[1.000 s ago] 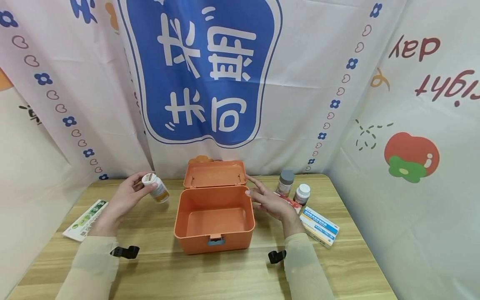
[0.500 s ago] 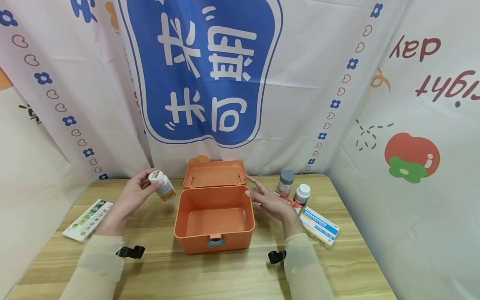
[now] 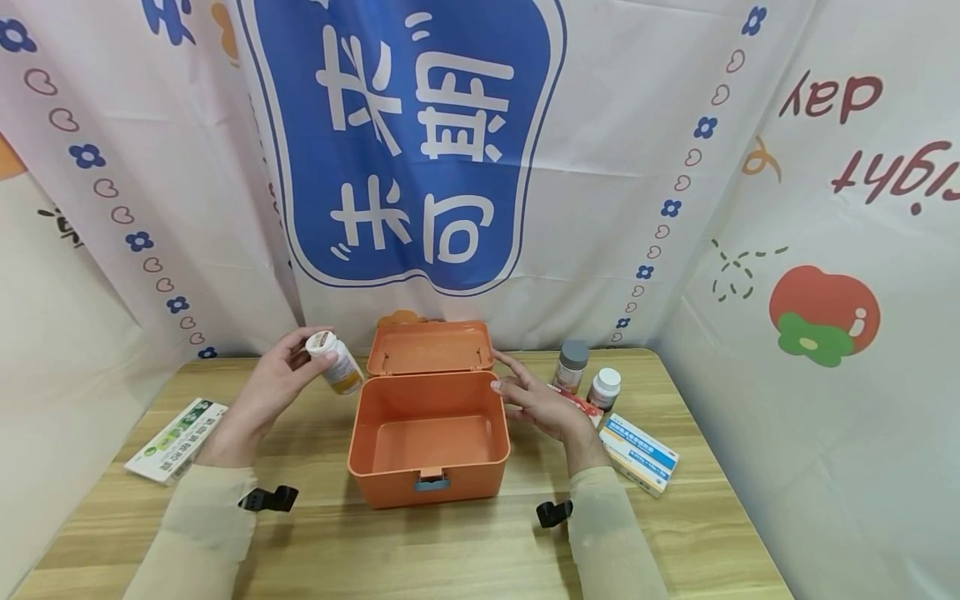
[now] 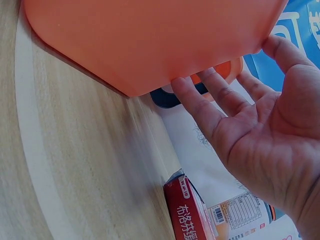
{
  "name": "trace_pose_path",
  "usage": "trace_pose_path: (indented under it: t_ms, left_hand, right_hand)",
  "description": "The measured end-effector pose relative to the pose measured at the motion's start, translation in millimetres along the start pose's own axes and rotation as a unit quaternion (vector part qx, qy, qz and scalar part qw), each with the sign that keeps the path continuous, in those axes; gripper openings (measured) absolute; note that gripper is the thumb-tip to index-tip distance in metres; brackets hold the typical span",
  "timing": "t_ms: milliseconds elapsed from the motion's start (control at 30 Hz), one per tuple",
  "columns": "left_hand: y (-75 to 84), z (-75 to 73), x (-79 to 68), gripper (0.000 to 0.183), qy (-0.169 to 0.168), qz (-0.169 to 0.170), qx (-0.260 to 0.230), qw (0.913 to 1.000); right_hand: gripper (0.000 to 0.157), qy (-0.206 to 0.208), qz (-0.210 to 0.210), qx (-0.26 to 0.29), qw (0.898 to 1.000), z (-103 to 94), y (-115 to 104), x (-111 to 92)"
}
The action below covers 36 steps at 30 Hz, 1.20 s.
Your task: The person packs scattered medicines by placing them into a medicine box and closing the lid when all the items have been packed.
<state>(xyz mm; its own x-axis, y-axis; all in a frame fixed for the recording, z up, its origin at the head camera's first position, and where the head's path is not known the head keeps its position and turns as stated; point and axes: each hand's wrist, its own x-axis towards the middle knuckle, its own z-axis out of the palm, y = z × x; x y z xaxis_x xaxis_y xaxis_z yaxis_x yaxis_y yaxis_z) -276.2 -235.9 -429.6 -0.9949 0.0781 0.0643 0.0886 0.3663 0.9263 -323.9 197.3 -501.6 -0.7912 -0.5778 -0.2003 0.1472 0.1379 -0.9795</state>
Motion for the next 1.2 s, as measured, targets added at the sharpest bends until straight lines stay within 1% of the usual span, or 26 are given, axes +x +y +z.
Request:
trace_pose_path:
  t_ms: [333,600,833,1000,1200]
  left_hand:
    - [15.8,4.0,2.3,0.067,-0.002,-0.006,-0.001,1.0000]
    - [24.9,11.9,4.6,0.062,-0.008,0.014,-0.008,0.9998]
    - [34.0,22.4,1.6,0.059,-0.021,0.028,-0.016,0.9993]
    - [37.0,30.2,-1.2,0.055,-0.033,0.037,-0.012,0.9987]
    - [34.5,41.5,-2.5,0.054,-0.047,0.044,-0.021,0.9977]
  right_hand:
    - [0.066,0.001,-0.001,-0.001,1.000,-0.3,1,1]
    - [0.067,0.001,0.000,0.000,1.000,0.3,0,0]
    - [0.066,0.003,0.001,0.003,1.000,0.3,0,0]
    - [0.066,0.003,0.000,0.003,1.000,-0.4,1,1]
    - [0.065,0.004,0.002,0.004,1.000,-1.4,3,2]
